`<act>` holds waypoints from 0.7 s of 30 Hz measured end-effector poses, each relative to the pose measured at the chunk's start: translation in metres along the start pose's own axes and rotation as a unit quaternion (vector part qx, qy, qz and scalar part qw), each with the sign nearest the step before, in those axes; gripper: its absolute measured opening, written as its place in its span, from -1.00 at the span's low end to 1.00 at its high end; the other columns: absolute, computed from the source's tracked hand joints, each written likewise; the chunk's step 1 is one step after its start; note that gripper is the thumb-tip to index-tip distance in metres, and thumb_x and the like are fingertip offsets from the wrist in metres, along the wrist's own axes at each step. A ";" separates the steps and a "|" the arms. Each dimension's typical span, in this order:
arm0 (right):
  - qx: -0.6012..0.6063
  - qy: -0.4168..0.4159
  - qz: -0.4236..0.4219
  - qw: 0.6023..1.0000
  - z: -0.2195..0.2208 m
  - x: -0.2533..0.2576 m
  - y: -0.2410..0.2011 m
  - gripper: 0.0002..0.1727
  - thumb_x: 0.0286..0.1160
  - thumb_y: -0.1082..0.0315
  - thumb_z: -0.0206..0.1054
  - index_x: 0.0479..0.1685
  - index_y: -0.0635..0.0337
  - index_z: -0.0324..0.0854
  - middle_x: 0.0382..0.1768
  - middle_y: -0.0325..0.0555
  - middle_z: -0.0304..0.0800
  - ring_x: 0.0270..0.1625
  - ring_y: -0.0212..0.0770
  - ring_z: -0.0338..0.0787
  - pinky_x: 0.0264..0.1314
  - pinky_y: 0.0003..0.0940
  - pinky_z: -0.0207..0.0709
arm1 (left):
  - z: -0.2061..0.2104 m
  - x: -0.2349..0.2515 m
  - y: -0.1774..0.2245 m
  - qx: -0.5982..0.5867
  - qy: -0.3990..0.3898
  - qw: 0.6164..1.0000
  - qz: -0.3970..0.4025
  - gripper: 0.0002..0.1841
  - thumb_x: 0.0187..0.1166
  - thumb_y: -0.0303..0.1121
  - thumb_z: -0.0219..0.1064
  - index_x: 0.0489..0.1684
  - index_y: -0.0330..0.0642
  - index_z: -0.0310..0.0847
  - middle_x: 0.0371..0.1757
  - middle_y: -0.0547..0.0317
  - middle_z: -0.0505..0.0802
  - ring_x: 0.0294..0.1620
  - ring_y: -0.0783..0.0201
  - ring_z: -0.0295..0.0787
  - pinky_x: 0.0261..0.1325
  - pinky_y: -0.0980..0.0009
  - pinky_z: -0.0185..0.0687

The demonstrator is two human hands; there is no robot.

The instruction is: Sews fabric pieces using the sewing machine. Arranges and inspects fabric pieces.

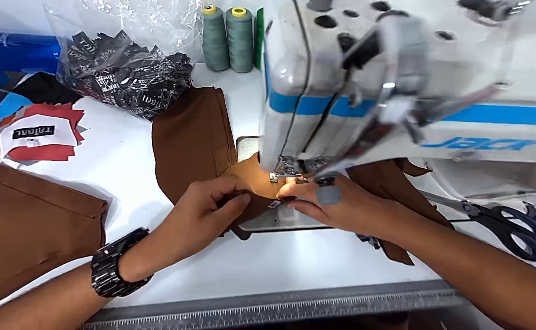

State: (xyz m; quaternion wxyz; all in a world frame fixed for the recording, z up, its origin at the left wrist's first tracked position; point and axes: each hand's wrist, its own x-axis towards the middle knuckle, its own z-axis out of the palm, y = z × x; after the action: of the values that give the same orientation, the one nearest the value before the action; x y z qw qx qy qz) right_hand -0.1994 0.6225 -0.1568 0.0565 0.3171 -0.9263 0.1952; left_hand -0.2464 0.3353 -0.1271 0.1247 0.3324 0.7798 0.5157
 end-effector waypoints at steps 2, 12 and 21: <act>0.003 0.049 -0.048 0.998 -0.006 0.003 -0.005 -0.72 0.67 0.12 0.25 -0.07 0.03 0.84 -0.19 -0.17 0.83 -0.04 -0.18 0.81 0.10 -0.19 0.68 | -0.012 -0.007 0.018 0.111 -0.010 0.979 0.171 -0.82 0.62 -0.33 0.25 -0.12 -0.07 0.81 -0.26 0.48 0.81 -0.38 0.67 0.65 -0.37 0.72 0.61; 0.233 0.078 0.164 0.955 -0.101 -0.252 -0.165 -0.79 0.65 0.33 0.31 -0.17 0.30 0.76 -0.25 -0.22 0.83 -0.14 -0.49 0.77 -0.05 -0.57 0.67 | 0.073 -0.094 0.104 0.015 -0.206 0.953 0.222 -0.80 0.66 -0.36 0.38 -0.08 -0.34 0.81 -0.21 -0.04 0.90 -0.14 0.38 0.81 0.00 0.52 0.66; 0.256 0.073 0.723 0.638 0.041 -0.575 -0.301 -0.78 0.69 0.32 0.33 0.07 0.20 0.83 -0.09 -0.06 0.91 -0.01 -0.22 0.85 0.24 -0.06 0.66 | 0.442 -0.095 0.085 0.097 -0.433 0.870 0.214 -0.78 0.65 -0.40 0.33 0.10 -0.02 0.86 0.00 -0.02 0.94 0.08 -0.11 0.88 0.20 -0.26 0.69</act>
State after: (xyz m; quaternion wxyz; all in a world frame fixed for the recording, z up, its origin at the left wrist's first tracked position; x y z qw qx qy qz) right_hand 0.4403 0.7140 -0.2281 -0.1184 -0.4668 -0.7660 0.4259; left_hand 0.0950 0.6132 -0.2589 0.3039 0.6912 0.6035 0.2562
